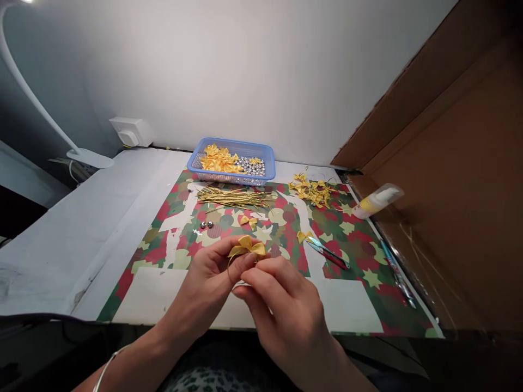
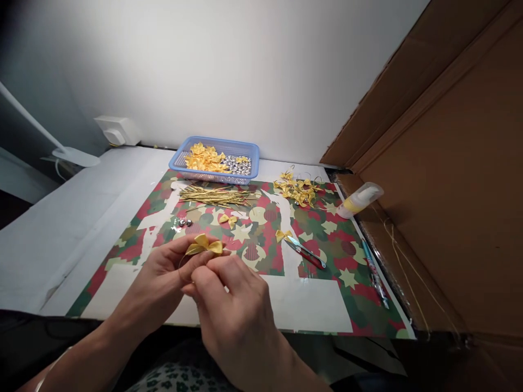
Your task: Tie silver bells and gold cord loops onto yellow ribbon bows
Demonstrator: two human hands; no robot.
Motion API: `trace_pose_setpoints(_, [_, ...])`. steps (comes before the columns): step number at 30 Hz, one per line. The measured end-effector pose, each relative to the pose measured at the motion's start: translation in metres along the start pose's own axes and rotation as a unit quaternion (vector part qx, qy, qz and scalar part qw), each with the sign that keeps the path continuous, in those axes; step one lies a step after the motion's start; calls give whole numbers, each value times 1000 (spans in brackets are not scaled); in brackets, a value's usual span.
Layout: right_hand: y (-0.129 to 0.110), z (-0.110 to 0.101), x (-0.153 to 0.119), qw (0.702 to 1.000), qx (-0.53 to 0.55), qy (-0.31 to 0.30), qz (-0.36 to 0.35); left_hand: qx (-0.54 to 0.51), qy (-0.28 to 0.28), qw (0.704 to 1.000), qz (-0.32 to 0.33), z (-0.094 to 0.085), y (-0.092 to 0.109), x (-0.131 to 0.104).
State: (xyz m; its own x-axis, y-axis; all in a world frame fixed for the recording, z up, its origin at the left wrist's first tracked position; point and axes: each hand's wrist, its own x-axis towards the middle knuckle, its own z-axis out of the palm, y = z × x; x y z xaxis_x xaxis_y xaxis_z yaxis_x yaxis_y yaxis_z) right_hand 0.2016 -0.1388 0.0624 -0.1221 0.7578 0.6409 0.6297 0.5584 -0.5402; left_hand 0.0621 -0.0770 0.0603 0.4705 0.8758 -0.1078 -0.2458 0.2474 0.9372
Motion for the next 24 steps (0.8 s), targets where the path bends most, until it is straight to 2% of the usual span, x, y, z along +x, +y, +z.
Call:
trace_pose_setpoints(6, [2, -6, 8, 996, 77, 6, 45, 19, 4, 1000, 18, -5, 0, -1])
trace_pose_setpoints(13, [2, -24, 17, 987, 96, 33, 121, 19, 22, 1000, -11, -1, 7, -7])
trace_pose_setpoints(15, [7, -25, 17, 965, 166, 42, 200, -2, 18, 999, -32, -1, 9, -9])
trace_pose_setpoints(17, [14, -23, 16, 913, 284, 48, 288, -34, 9, 998, -54, -2, 10, -11])
trace_pose_setpoints(19, [20, -20, 14, 862, 380, 58, 331, -62, -1, 996, -66, -3, 9, -11])
trace_pose_setpoints(20, [22, -19, 14, 848, 403, 61, 339, -68, -6, 995, -69, -3, 9, -11])
trace_pose_setpoints(22, [22, -20, 12, 855, 390, 58, 337, -59, -6, 996, -64, -3, 8, -9])
trace_pose_setpoints(24, [18, -24, 11, 884, 334, 26, 325, -26, 8, 999, -47, -2, 8, -9])
